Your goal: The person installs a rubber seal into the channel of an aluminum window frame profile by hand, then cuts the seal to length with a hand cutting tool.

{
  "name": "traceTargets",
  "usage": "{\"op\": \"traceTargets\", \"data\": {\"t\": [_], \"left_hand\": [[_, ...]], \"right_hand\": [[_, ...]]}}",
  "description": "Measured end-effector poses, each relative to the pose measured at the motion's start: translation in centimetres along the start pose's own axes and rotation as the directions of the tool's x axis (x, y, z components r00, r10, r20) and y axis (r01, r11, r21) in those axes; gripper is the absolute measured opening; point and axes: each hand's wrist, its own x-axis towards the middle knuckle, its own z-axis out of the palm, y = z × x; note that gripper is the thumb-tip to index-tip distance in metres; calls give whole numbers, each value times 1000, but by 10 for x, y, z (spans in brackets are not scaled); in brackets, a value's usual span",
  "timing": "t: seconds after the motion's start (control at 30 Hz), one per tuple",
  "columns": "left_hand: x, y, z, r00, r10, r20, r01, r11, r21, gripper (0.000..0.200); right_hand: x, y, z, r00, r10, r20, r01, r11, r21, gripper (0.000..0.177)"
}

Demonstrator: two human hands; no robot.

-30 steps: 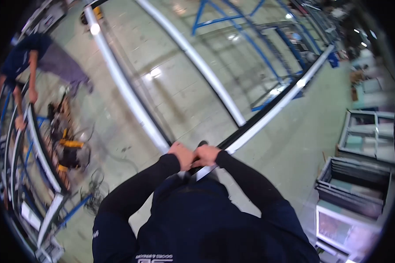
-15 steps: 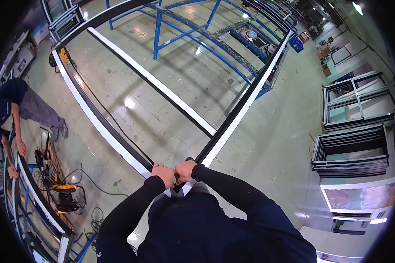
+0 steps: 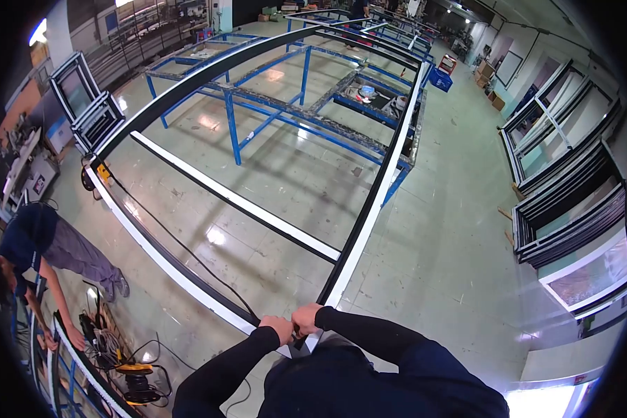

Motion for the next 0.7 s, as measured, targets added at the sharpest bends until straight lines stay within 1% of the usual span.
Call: {"op": "traceTargets", "data": {"t": [0.03,0.07,0.1,0.13,0.17,0.2,0.23,0.27,0.3,0.33,0.4,0.43,0.53,0.57,0.67,0.7], "left_hand": [[-1,0,0,999,35,-22,-34,999,22,37],[-3,0,3,997,60,-42,-59,998,35,36],[4,1,3,999,47,-5,-47,999,-19,41],[2,3,1,996,39,-78,-51,985,-166,51],[5,-3,9,987,96,-128,-121,971,-205,54],[8,-7,15,979,105,-176,-150,951,-269,49],[0,-10,5,975,138,-172,-178,952,-249,46],[0,-11,1,995,71,-73,-91,937,-336,40],[9,-19,10,987,127,-96,-150,946,-287,38],[16,-25,20,970,214,-114,-235,948,-214,37],[19,-18,20,978,153,-144,-176,970,-167,39],[18,-15,22,984,85,-157,-103,988,-112,41],[12,-14,20,985,16,-170,-40,990,-138,41],[11,-17,17,985,50,-163,-77,983,-167,41],[6,-21,8,997,40,-63,-50,986,-161,43],[-2,-22,5,994,53,-92,-71,977,-199,46]], "right_hand": [[1,2,3,1000,-11,-10,11,1000,2,27],[-12,-12,-10,1000,16,-13,-16,1000,-23,24],[-7,-3,-5,1000,8,10,-7,998,-58,23],[16,17,11,993,1,115,10,995,-98,27],[9,13,6,992,-81,101,84,996,-27,27],[28,30,22,986,-113,120,118,992,-40,29],[22,26,21,994,-111,22,112,992,-60,31],[16,12,11,998,-56,10,57,993,-101,34],[13,3,4,998,-46,44,51,992,-119,34],[12,2,1,998,-4,60,12,992,-129,35],[15,19,8,997,-16,78,19,999,-42,34],[15,16,6,996,-1,85,7,997,-72,34],[13,10,1,994,5,112,1,998,-56,36],[12,8,0,993,20,118,-11,997,-79,37],[21,22,11,987,23,158,-25,1000,10,38],[23,28,14,987,15,161,-18,1000,14,38]]}}
